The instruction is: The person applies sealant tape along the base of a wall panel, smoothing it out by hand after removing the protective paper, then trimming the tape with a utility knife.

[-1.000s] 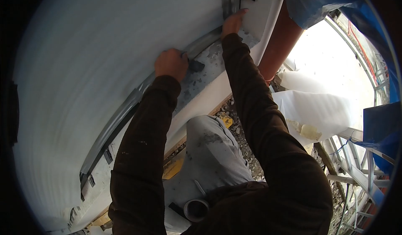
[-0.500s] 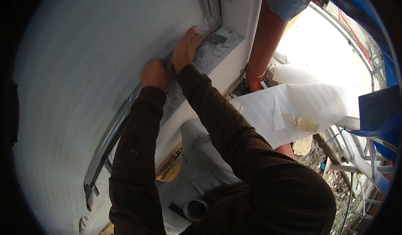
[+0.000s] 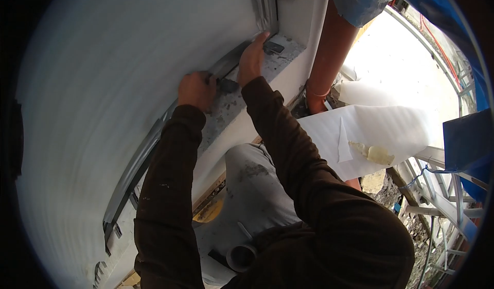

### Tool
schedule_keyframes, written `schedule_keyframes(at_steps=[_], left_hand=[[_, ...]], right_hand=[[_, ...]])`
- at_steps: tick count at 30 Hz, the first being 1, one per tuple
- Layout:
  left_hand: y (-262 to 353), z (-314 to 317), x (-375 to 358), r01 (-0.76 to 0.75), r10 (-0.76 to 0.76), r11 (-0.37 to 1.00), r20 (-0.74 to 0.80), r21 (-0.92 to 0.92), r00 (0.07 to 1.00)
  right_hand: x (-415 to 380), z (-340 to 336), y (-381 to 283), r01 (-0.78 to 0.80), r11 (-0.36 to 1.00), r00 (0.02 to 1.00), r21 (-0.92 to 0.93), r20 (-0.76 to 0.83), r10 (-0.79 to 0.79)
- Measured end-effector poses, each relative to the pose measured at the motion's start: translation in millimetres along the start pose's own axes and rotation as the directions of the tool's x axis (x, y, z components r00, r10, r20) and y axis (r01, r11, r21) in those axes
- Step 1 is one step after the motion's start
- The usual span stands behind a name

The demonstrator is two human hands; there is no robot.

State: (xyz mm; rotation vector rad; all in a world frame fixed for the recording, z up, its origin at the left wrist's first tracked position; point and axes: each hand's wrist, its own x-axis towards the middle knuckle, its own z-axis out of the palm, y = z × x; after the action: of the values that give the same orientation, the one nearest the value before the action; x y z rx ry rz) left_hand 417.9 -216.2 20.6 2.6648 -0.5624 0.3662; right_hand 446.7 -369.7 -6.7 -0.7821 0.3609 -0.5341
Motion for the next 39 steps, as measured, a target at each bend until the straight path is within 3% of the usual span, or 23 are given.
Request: schedule_keyframes(at_steps=[2, 4, 5, 9, 14, 15, 17, 18, 24, 27, 30, 32, 35, 39], left_hand=[[0, 0, 0, 0.021, -0.021, 1.000, 0.016, 0.016, 1.000], [1, 2, 0, 0.037, -0.037, 0.999, -0.005, 0.010, 0.999], [2, 2, -1, 0.038, -0.038, 0.999, -0.009, 0.009, 0.999], [0, 2, 0, 0.004, -0.004, 1.000, -0.020, 0.016, 1.000], [-4, 4, 2, 0.016, -0.016, 0.999, -0.016, -0.031, 1.000], [-5, 2, 2, -0.010, 0.006, 0.997, -0.047, -0.076, 0.999], [-6, 3, 2, -0.046, 0.037, 0.991, -0.073, -0.127, 0.997], [-7, 5, 3, -0.043, 0.029, 0.987, -0.093, -0.157, 0.995], [0, -3, 0, -0.060, 0.031, 0.973, -0.129, -0.221, 0.991], [-1, -3, -1, -0.067, 0.034, 0.969, -0.143, -0.237, 0.989], [-1, -3, 1, -0.072, 0.031, 0.963, -0.158, -0.261, 0.987], [-2, -2, 1, -0.064, 0.021, 0.965, -0.168, -0.254, 0.985], [-1, -3, 0, -0.057, 0.018, 0.972, -0.167, -0.227, 0.986], [2, -4, 0, -0.021, -0.012, 0.964, -0.123, -0.266, 0.992]], right_hand=[[25, -8, -8, 0.010, 0.998, 0.999, 0.055, 0.039, -0.012], [34, -8, -13, -0.151, 0.988, 0.987, 0.042, -0.048, 0.153], [31, -8, -8, -0.034, 0.999, 0.999, -0.027, -0.003, 0.033], [11, -4, 2, -0.125, 0.991, 0.992, 0.037, 0.016, 0.124], [-43, 12, 40, -0.168, 0.978, 0.944, 0.120, 0.304, 0.125], [-53, 15, 41, -0.168, 0.978, 0.945, 0.125, 0.302, 0.124], [-82, 25, 18, -0.329, 0.937, 0.926, 0.120, 0.236, 0.295], [-86, 20, 17, -0.320, 0.939, 0.930, 0.121, 0.228, 0.288], [-74, -16, 23, -0.499, 0.866, 0.763, 0.005, 0.477, 0.436], [-71, 3, 26, -0.281, 0.957, 0.866, -0.068, 0.411, 0.284], [-70, 25, 39, -0.125, 0.972, 0.963, -0.199, 0.212, 0.168], [-67, 27, 42, -0.042, 0.990, 0.973, -0.134, 0.218, 0.070], [-48, 28, 35, 0.042, 0.978, 0.989, -0.205, 0.145, -0.012], [-20, 27, 15, -0.001, 0.972, 0.999, -0.233, 0.037, 0.010]])
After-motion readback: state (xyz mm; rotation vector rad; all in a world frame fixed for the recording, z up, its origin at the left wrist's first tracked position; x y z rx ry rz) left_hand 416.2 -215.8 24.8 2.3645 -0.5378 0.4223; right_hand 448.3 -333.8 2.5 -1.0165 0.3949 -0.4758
